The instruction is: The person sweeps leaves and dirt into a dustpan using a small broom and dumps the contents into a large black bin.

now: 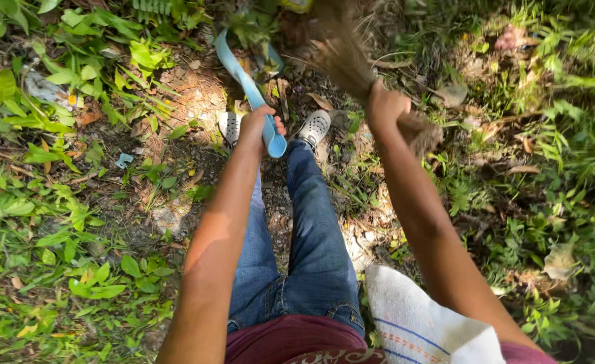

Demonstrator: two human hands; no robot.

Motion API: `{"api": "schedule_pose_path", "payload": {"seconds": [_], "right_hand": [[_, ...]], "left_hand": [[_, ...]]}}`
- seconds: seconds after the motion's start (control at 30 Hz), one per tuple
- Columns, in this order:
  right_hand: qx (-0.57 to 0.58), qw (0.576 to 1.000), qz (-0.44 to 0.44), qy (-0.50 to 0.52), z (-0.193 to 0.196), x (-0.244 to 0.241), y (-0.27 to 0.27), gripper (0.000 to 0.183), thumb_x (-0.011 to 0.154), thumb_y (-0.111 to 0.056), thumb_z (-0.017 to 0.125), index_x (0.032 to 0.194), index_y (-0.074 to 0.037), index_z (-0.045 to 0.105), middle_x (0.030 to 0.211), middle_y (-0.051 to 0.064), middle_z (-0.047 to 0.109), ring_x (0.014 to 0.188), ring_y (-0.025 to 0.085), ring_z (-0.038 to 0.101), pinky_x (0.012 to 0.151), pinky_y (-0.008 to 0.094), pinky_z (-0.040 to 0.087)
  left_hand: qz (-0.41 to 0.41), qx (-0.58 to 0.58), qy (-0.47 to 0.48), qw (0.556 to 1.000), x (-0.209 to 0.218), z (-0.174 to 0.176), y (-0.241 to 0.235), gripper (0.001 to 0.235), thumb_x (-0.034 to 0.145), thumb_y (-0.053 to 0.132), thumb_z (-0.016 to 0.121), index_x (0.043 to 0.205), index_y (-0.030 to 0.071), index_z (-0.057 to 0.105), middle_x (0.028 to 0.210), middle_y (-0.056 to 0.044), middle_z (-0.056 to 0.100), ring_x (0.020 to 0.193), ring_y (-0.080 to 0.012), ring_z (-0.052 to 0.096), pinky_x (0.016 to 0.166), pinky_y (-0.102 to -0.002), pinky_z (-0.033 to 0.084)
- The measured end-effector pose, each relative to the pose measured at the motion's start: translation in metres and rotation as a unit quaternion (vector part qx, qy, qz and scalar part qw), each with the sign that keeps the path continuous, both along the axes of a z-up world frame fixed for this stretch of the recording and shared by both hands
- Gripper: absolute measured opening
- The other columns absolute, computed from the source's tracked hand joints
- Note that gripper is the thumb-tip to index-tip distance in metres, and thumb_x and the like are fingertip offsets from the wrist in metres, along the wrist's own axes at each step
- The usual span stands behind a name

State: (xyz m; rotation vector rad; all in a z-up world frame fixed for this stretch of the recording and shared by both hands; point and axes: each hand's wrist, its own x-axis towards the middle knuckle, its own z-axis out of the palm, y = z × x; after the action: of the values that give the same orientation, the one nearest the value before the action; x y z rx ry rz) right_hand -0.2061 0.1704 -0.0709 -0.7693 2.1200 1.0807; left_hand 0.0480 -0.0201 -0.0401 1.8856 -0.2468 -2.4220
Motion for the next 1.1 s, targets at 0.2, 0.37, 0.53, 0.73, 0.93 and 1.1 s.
{"api": "schedule_pose_path", "payload": {"seconds": [0.2, 0.37, 0.53, 0.73, 0.93, 1.1], "right_hand": [[-0.155, 0.987, -0.032, 0.006, 0.107, -0.054, 0.097, 0.042, 0.098, -0.041, 0.069, 0.135, -0.031, 0.051, 0.074, 0.007, 0.066, 0.055, 0.026, 0.061, 0.042, 0.037, 0.041], [-0.048, 0.994, -0.066, 0.067, 0.105, -0.091, 0.061, 0.044, 0.102, -0.033, 0.060, 0.143, -0.025, 0.045, 0.077, 0.008, 0.067, 0.058, 0.022, 0.060, 0.042, 0.033, 0.041], [-0.031, 0.997, -0.035, -0.057, 0.035, 0.057, -0.001, 0.047, 0.105, -0.026, 0.050, 0.151, -0.020, 0.038, 0.080, 0.009, 0.067, 0.060, 0.019, 0.060, 0.043, 0.030, 0.040], [-0.022, 0.982, -0.156, -0.102, 0.122, 0.090, 0.055, 0.072, 0.103, -0.019, 0.048, 0.164, -0.040, 0.015, 0.080, 0.011, 0.068, 0.057, 0.021, 0.061, 0.040, 0.030, 0.043], [0.055, 0.973, -0.223, 0.034, 0.096, 0.036, 0.093, 0.053, 0.104, -0.025, 0.051, 0.156, -0.025, 0.039, 0.082, 0.010, 0.066, 0.055, 0.019, 0.055, 0.041, 0.031, 0.041], [-0.067, 0.993, -0.063, 0.071, -0.019, 0.143, 0.030, 0.074, 0.089, -0.037, 0.066, 0.150, -0.010, 0.035, 0.098, 0.015, 0.069, 0.072, 0.028, 0.072, 0.054, 0.051, 0.055]], "left_hand": [[-0.023, 0.037, -0.036, 0.998, 0.007, -0.037, -0.020, 0.024, 0.088, 0.009, 0.059, 0.103, 0.000, 0.044, 0.063, -0.015, 0.055, 0.048, -0.0290, 0.056, 0.050, -0.048, 0.053], [-0.060, 0.008, -0.051, 0.997, 0.015, -0.044, -0.015, 0.025, 0.086, 0.008, 0.060, 0.102, 0.001, 0.043, 0.063, -0.014, 0.053, 0.046, -0.0293, 0.056, 0.046, -0.047, 0.053], [-0.059, 0.028, -0.058, 0.996, 0.018, -0.060, -0.001, 0.026, 0.086, 0.007, 0.061, 0.103, -0.004, 0.044, 0.068, -0.014, 0.052, 0.049, -0.0274, 0.058, 0.046, -0.048, 0.055], [-0.098, 0.052, -0.082, 0.990, 0.039, -0.056, 0.002, 0.023, 0.086, 0.007, 0.058, 0.102, -0.003, 0.044, 0.070, -0.013, 0.052, 0.052, -0.0264, 0.056, 0.049, -0.047, 0.056], [-0.095, 0.081, -0.056, 0.991, 0.066, -0.062, -0.006, 0.025, 0.086, 0.009, 0.061, 0.102, 0.000, 0.045, 0.071, -0.011, 0.053, 0.054, -0.0245, 0.057, 0.052, -0.045, 0.055], [-0.145, 0.069, -0.009, 0.987, 0.094, -0.083, -0.015, 0.021, 0.084, 0.014, 0.063, 0.095, 0.000, 0.050, 0.066, -0.012, 0.055, 0.051, -0.0260, 0.058, 0.052, -0.045, 0.056]]}}
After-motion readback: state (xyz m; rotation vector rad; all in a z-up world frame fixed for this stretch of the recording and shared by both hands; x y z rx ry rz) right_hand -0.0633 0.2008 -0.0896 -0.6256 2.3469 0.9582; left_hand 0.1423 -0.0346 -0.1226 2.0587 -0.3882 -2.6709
